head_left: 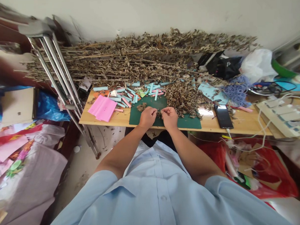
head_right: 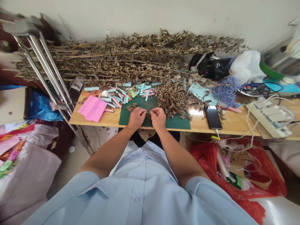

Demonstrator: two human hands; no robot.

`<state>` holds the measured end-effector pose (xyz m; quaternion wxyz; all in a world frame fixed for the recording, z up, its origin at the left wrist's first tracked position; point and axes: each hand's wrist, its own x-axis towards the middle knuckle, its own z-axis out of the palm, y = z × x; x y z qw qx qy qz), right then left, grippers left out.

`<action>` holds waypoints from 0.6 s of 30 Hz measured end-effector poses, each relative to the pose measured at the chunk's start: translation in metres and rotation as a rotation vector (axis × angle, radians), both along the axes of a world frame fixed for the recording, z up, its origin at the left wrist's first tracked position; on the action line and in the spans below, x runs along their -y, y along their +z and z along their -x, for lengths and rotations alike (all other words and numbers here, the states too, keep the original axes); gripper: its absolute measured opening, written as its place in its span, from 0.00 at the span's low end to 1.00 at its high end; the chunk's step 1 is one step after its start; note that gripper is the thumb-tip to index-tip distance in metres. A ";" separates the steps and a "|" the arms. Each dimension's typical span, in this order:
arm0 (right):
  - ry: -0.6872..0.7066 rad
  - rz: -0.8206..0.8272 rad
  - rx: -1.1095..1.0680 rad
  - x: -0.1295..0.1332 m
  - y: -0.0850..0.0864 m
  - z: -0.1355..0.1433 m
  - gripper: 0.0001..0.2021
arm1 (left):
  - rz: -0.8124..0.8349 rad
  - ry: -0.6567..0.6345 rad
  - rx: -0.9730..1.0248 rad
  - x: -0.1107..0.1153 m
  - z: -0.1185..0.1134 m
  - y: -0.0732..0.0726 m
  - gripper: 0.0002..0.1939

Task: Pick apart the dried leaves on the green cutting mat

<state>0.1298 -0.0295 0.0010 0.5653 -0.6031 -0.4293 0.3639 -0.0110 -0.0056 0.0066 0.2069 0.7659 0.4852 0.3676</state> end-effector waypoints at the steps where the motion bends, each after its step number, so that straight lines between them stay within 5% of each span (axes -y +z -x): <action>1: 0.004 0.002 -0.001 0.000 0.000 0.000 0.09 | 0.003 -0.007 -0.007 0.000 0.000 0.000 0.09; 18: 0.042 0.013 0.127 -0.002 0.000 0.001 0.12 | 0.014 0.042 0.074 0.001 0.000 0.000 0.08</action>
